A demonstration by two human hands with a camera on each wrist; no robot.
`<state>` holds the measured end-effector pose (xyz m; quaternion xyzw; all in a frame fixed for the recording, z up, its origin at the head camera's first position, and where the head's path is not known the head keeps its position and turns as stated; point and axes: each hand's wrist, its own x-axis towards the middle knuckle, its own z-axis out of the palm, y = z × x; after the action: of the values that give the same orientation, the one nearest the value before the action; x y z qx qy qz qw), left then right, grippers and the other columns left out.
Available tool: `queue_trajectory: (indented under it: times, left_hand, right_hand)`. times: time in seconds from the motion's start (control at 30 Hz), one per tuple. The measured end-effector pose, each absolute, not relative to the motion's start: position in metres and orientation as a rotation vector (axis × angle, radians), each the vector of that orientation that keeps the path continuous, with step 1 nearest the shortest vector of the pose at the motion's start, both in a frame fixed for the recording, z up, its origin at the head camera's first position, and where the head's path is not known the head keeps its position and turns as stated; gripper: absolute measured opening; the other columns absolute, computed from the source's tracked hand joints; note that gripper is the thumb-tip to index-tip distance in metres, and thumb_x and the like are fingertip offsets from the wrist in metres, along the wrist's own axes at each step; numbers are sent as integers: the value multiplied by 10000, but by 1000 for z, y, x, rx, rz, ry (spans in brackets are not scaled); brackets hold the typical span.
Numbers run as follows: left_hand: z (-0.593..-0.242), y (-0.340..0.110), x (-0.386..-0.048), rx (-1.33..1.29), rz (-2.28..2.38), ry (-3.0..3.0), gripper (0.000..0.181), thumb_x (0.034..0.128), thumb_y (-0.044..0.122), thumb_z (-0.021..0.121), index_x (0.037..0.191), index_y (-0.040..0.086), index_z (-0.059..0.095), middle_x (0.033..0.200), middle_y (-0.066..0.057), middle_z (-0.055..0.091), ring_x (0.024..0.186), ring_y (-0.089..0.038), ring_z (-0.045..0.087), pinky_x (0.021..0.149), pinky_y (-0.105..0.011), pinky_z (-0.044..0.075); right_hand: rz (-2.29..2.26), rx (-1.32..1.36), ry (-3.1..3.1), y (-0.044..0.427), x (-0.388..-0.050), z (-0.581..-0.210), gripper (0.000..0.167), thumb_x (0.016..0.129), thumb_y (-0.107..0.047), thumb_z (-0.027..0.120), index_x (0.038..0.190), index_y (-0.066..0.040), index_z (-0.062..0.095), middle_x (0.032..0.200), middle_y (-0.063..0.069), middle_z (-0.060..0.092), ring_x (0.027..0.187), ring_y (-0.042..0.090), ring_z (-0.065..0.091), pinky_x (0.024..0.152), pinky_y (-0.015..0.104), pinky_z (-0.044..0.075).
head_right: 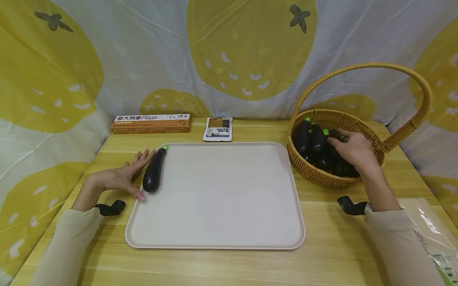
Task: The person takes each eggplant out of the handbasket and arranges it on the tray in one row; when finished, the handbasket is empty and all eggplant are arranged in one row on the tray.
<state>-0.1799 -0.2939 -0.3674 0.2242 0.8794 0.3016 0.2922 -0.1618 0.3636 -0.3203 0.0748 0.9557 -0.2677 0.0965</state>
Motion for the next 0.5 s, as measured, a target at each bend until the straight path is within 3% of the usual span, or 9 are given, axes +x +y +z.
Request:
queue_trajectory:
  times: [0.03,0.17,0.33,0.4,0.43,0.5]
  left_hand:
    - [-367,-294,-180,597,806,2343,1491,693,372,964,1652,115,-148,1655,-262,-323,1502,-497,-349,1133,-795,-184]
    - [-368,-294,-180,601,809,2341,1487,697,375,961,1652,112,-148,1654,-260,-325,1502,-495,-351,1133,-794,-186]
    - [-368,-294,-180,606,811,2340,1485,697,376,961,1652,110,-145,1656,-261,-321,1502,-499,-349,1129,-797,-188]
    - [-368,-294,-180,604,811,2339,1486,696,375,962,1652,111,-144,1656,-260,-321,1502,-497,-349,1128,-797,-189]
    - [-368,-294,-180,604,810,2339,1486,696,375,962,1653,111,-144,1656,-259,-321,1502,-497,-350,1129,-797,-188]
    - [-368,-294,-180,602,809,2340,1486,696,374,962,1653,111,-143,1657,-257,-322,1503,-494,-351,1131,-795,-189]
  right_hand:
    - [-786,224,2828,363,-162,-320,812,1078,-541,377,1625,27,179,1436,428,407,722,262,497,760,469,436]
    - [-774,234,2822,362,-161,-319,807,1084,-529,361,1626,30,147,1452,462,379,870,396,567,714,440,446]
    - [-749,248,2834,359,-161,-317,796,1089,-506,356,1610,61,155,1429,464,414,947,443,558,686,424,437]
    - [-741,249,2824,358,-162,-316,788,1092,-496,352,1600,78,171,1486,464,363,1019,513,552,741,522,481]
    - [-740,250,2818,358,-162,-316,784,1092,-492,349,1595,85,176,1514,470,313,1136,582,507,808,595,492]
    - [-734,250,2808,359,-163,-315,779,1093,-488,344,1586,94,191,1549,479,223,1262,675,384,940,715,444]
